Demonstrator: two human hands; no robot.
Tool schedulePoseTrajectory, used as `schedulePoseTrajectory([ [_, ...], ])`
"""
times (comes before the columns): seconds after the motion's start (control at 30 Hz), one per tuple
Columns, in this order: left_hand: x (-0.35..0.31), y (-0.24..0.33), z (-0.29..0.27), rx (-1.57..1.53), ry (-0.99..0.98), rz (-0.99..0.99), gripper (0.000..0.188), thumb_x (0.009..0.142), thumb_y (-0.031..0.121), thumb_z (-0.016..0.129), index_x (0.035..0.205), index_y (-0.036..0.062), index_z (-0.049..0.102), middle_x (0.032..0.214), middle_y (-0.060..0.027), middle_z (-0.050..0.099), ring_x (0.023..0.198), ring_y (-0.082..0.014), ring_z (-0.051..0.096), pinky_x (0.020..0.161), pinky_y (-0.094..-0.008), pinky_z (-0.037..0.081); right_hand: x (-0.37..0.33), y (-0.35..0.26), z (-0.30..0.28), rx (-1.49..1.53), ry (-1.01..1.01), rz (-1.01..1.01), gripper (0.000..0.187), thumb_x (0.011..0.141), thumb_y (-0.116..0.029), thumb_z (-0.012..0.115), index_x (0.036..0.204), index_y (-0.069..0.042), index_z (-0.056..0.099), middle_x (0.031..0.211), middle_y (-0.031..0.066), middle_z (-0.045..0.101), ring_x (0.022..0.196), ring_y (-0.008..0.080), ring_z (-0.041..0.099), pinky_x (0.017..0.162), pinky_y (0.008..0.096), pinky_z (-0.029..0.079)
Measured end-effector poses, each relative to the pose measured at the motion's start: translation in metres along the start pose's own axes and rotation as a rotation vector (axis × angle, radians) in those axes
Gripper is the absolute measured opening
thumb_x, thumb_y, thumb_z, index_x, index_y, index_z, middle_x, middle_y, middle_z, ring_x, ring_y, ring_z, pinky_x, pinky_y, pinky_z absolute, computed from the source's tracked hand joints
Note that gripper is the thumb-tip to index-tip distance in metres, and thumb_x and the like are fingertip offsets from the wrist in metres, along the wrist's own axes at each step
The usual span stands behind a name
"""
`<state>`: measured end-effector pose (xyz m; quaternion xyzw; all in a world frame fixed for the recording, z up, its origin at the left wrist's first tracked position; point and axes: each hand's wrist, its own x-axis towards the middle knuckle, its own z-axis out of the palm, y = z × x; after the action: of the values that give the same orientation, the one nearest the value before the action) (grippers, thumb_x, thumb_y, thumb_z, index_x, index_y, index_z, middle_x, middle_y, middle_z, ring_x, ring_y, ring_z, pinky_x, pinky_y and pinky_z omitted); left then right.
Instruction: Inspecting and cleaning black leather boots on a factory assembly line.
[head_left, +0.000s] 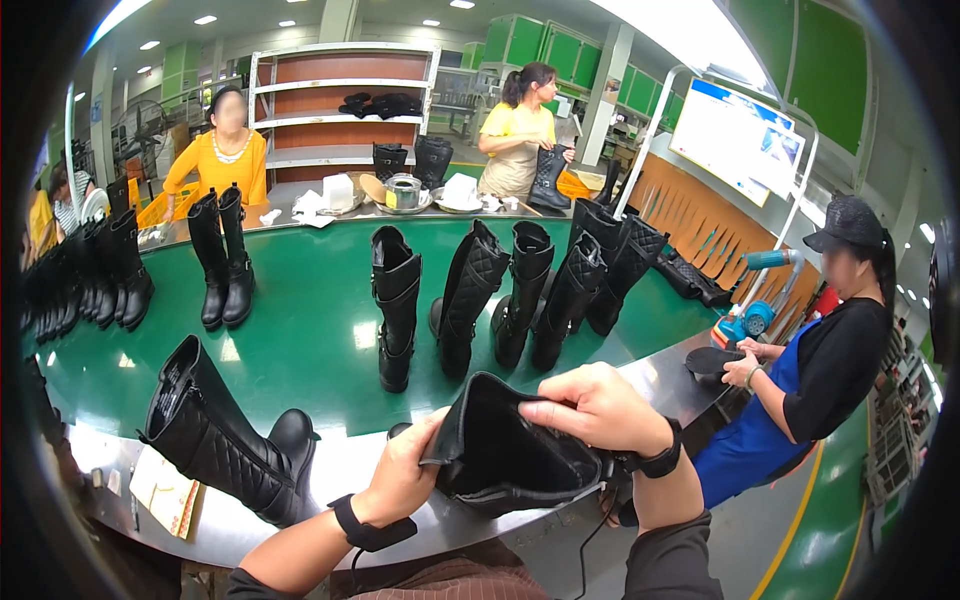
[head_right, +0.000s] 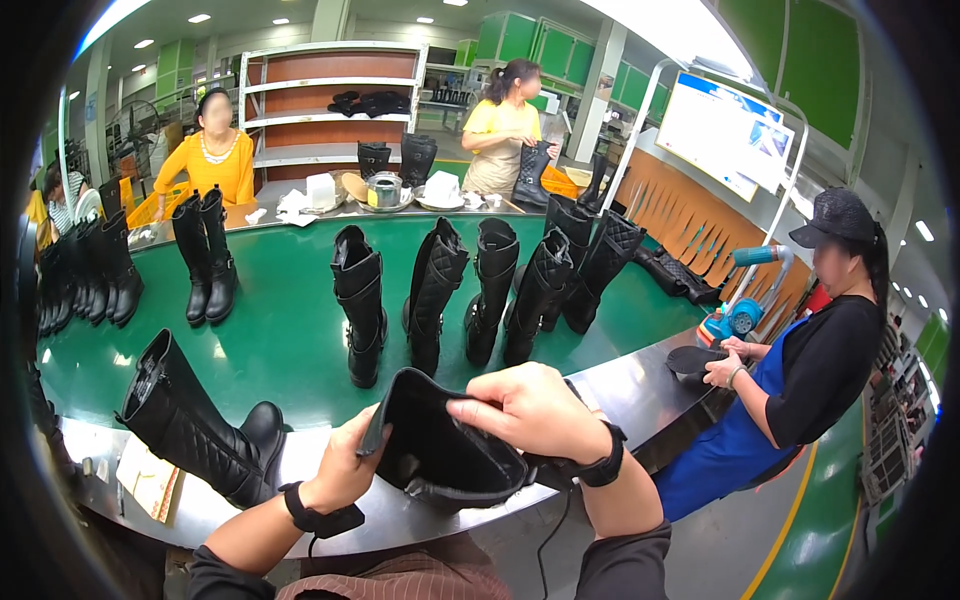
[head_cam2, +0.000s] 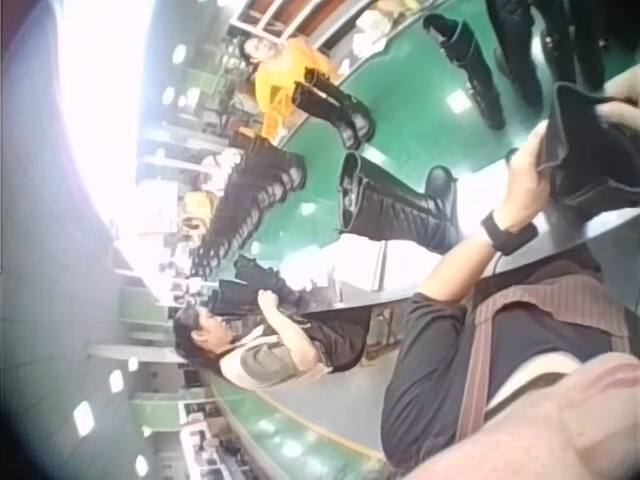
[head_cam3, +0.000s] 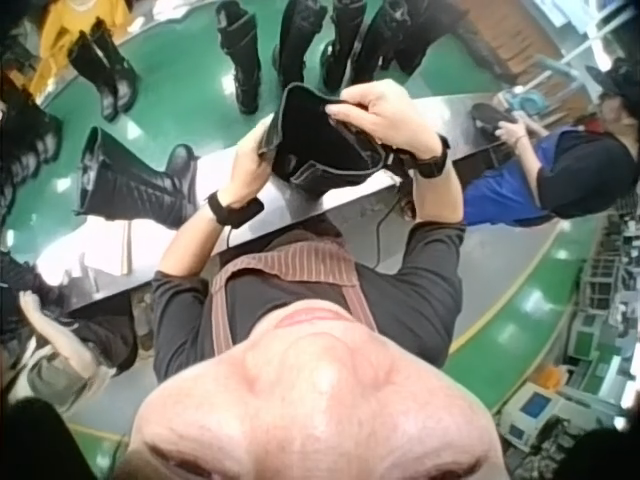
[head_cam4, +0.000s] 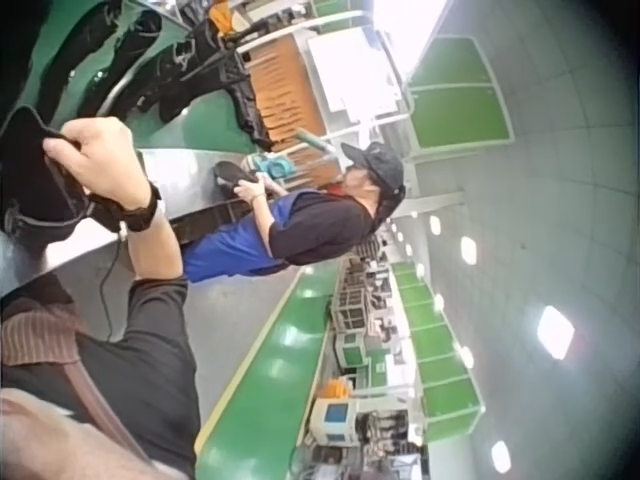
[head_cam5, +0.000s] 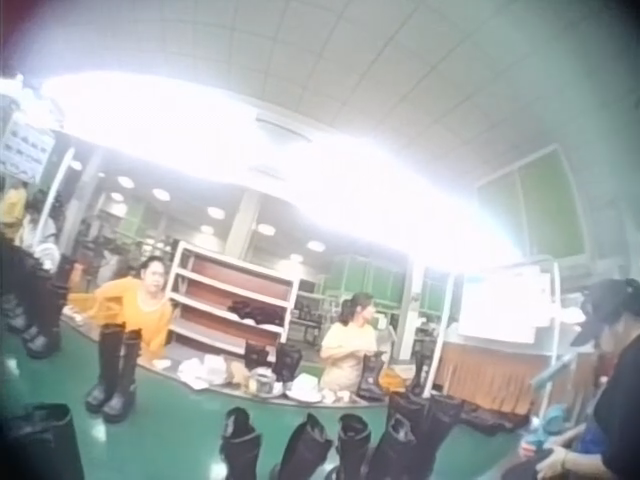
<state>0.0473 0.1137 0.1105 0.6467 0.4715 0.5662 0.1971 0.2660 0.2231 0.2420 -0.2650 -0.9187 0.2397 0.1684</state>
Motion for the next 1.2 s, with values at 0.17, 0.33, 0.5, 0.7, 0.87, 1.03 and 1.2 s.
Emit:
schedulePoseTrajectory([
  [0.17,0.009,-0.008,-0.012,0.002,0.0,0.036,0.05,0.08,-0.014,0.054,0.128,0.0003,0.057,0.116,-0.0205,0.067,0.109,-0.0353,0.066,0.095,-0.0339,0.049,0.003,0.007,0.012,-0.033,0.214,-0.074,0.041,0.09,-0.031,0.07,0.065,-0.002,0.055,0.055,0.0126,0.043,0.049,0.0262,0.045,0.049,0.0361,0.036],
  [0.33,0.02,-0.02,-0.01,0.04,0.024,-0.14,0.043,0.087,-0.009,0.054,0.129,0.0008,0.055,0.112,-0.0206,0.067,0.104,-0.0325,0.067,0.09,-0.0328,0.05,0.013,0.015,0.024,0.137,0.215,0.072,0.035,0.095,-0.033,0.065,0.08,-0.002,0.064,0.059,0.0085,0.052,0.052,0.0148,0.051,0.053,0.0293,0.042],
  [0.5,0.008,-0.035,-0.006,-0.029,0.034,-0.28,0.038,0.093,0.002,0.059,0.131,0.0026,0.055,0.107,-0.0146,0.069,0.091,-0.0199,0.066,0.082,-0.0319,0.052,-0.015,0.059,0.055,0.542,0.259,0.01,0.023,0.097,-0.015,0.062,0.114,0.0,0.063,0.094,0.0034,0.068,0.081,0.0071,0.061,0.068,0.0256,0.05],
  [0.7,-0.029,-0.068,0.001,0.179,-0.146,-0.411,0.038,0.083,0.008,0.067,0.12,0.0042,0.059,0.104,-0.0136,0.064,0.088,-0.0259,0.066,0.079,-0.0368,0.053,-0.08,0.109,0.161,0.622,0.104,0.078,0.073,0.081,-0.015,0.079,0.142,-0.001,0.042,0.132,0.0125,0.052,0.126,0.0216,0.049,0.102,0.0383,0.045],
  [0.87,-0.056,-0.083,0.013,0.304,-0.142,-0.488,0.042,0.083,0.009,0.068,0.121,0.0037,0.051,0.096,-0.0131,0.06,0.082,-0.0271,0.065,0.074,-0.0376,0.053,-0.087,0.097,0.242,0.599,0.055,0.18,0.091,0.077,-0.034,0.084,0.145,0.002,0.036,0.141,0.0188,0.048,0.135,0.0273,0.044,0.111,0.0416,0.037],
  [1.03,-0.064,-0.093,0.026,0.075,-0.037,-0.672,0.047,0.084,0.009,0.068,0.122,-0.0001,0.042,0.092,-0.0132,0.062,0.072,-0.0224,0.067,0.067,-0.0348,0.054,-0.069,0.093,0.276,0.502,0.207,0.323,0.08,0.075,-0.04,0.084,0.137,-0.002,0.049,0.131,0.0212,0.055,0.123,0.0353,0.055,0.103,0.0403,0.045],
  [1.2,-0.07,-0.109,0.032,-0.119,0.038,-0.849,0.043,0.085,0.01,0.067,0.116,-0.0007,0.04,0.086,-0.0116,0.064,0.063,-0.0181,0.066,0.056,-0.0325,0.054,-0.069,0.1,0.283,0.452,0.254,0.303,0.071,0.076,-0.039,0.083,0.131,-0.004,0.055,0.125,0.0204,0.059,0.115,0.0359,0.06,0.097,0.0413,0.049],
])
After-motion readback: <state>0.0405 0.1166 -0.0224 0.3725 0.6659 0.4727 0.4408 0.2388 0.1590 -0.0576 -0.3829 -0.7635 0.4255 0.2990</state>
